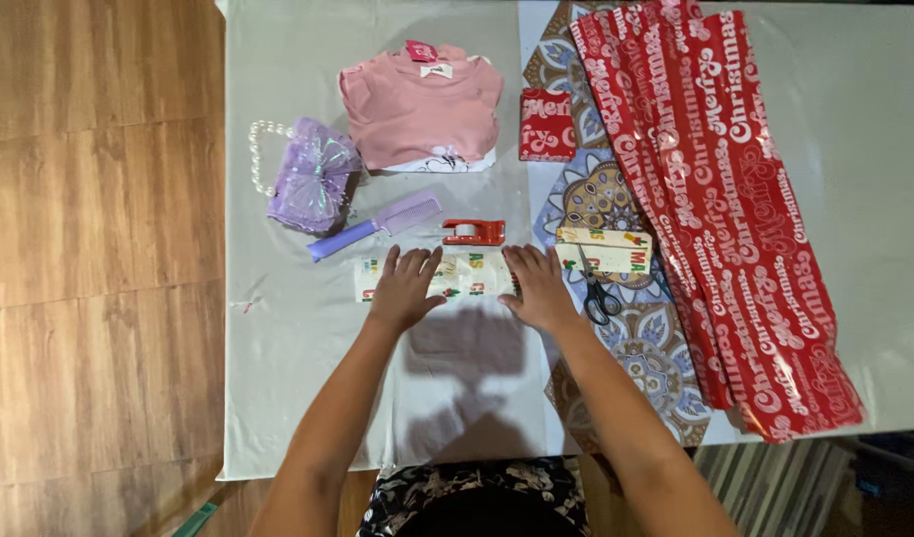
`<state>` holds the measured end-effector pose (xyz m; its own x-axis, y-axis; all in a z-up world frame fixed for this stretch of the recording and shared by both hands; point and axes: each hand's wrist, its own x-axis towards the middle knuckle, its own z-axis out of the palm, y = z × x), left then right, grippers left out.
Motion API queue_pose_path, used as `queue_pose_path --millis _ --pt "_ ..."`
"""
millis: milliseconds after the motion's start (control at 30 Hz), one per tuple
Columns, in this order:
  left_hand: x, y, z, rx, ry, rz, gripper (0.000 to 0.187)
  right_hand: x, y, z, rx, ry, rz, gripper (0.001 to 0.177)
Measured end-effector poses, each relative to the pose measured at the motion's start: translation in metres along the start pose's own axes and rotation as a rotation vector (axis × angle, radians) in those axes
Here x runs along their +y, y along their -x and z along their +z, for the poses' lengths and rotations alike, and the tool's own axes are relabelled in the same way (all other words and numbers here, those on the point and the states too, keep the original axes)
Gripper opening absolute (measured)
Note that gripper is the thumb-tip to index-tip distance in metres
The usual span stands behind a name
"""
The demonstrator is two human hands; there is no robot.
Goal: The person wraps a hairbrush in Christmas-themed wrapping paper. They cut the paper, fold the edges, and secure the package with tape. The wrapped item is placed aside, and the person then unfolds a new sheet of red Christmas wrapping paper.
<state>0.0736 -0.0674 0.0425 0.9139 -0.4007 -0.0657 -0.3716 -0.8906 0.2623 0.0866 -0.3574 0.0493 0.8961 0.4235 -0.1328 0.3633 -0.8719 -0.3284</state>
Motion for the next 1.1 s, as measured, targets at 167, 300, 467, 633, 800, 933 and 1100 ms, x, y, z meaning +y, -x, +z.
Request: queue_pose_path --millis 167,300,467,633,800,933,1100 --pt "0.005 -0.006 -0.019 0.000 -0.085 0.067 0.089 0.004 -0.007 -0.015 -0.094 0.067 -0.062 0.096" --pt "0.006 -0.003 -0.023 -0.004 -0.034 0.068 0.084 0.001 -0.010 -0.028 -0.141 0.080 -0.089 0.090" --pt "0.000 0.005 -0.024 0.033 -0.019 0.103 0.078 -0.012 -0.010 -0.041 -0.172 0.077 -0.085 0.093" --pt "-0.004 0.009 -0.030 -0.022 0.069 0.111 0.067 -0.014 -0.004 -0.039 -0.164 0.119 -0.101 0.087" --pt "-0.013 0.016 -0.046 -0.129 0.216 0.045 0.063 0.003 -0.001 -0.029 -0.251 -0.308 0.135 0.050" --pt "-0.010 0.025 -0.059 -0.010 0.412 -0.057 0.063 0.009 -0.007 -0.042 0.119 -1.187 0.163 0.090" --pt "0.028 0.027 -0.056 0.283 0.441 -0.095 0.067 -0.040 0.009 -0.058 -0.005 -1.692 0.464 0.081"
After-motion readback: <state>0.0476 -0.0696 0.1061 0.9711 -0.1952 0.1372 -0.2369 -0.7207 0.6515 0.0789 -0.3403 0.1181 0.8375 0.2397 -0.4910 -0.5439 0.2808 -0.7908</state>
